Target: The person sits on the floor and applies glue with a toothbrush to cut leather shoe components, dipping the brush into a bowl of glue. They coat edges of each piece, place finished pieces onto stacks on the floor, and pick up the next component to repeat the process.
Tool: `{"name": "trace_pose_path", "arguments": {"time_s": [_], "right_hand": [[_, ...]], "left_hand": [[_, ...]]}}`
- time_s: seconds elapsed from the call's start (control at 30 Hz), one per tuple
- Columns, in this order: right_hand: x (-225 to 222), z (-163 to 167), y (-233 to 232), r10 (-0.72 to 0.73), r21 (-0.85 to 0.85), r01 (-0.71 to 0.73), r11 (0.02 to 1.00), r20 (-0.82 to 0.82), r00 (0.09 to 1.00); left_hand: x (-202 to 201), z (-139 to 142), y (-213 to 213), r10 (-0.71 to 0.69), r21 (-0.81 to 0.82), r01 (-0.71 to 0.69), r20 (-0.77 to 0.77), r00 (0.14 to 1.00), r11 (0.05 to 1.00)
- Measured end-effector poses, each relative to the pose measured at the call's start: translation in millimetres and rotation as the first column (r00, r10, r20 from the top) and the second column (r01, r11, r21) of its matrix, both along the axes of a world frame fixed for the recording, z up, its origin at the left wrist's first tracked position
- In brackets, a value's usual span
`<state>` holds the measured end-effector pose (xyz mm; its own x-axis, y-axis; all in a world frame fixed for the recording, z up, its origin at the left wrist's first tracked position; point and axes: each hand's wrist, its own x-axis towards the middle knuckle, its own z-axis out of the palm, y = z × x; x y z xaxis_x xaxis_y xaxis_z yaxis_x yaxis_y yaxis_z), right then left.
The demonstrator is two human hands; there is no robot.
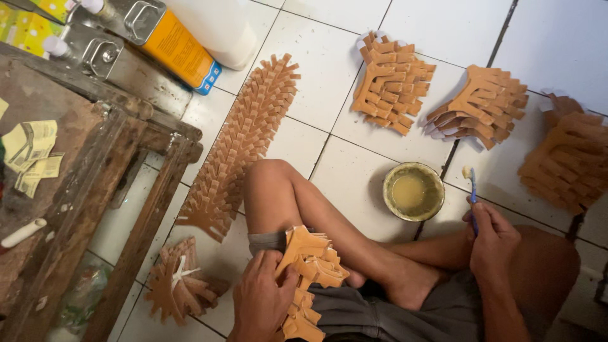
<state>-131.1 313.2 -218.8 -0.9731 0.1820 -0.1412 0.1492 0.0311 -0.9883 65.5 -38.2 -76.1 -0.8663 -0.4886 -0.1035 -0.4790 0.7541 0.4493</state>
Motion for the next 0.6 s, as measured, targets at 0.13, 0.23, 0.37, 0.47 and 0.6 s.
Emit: {"name": "trace_pose_path", "arguments": {"time_s": [0.13, 0.23, 0.37, 0.47, 0.6], "right_hand": [[-0.9, -4.8, -0.3, -0.031, -0.05, 0.033, 0.998, 0.034, 0.999], [-1.9, -14.1, 3.3, -0.015, -0.005, 0.015, 1.0, -0.002, 1.0], [-4.4, -25.5, 13.5, -0.053, 0.111, 0.051, 0.992, 0.01, 0.999], [-5.6, -28.7, 19.5, -0.058, 0.152, 0.062, 0.986, -0.032, 0.998], [-2.8, -26.0, 24.3, -0.041, 0.159, 0.057, 0.986, -0.1, 0.994]], "left_hand": [[2.2, 2.1, 1.8, -0.01, -0.015, 0.01, 0.008, 1.0, 1.0], [7.4, -2.7, 2.4, -0.019, -0.028, 0.02, 0.009, 1.0, 0.999], [16.0, -37.3, -5.3, -0.126, -0.124, 0.1, -0.229, 0.965, 0.987], [16.9, -91.0, -28.1, -0.312, -0.171, 0.262, -0.48, 0.82, 0.95], [5.6, -179.4, -39.0, -0.137, -0.042, 0.135, -0.53, 0.837, 0.99]]}}
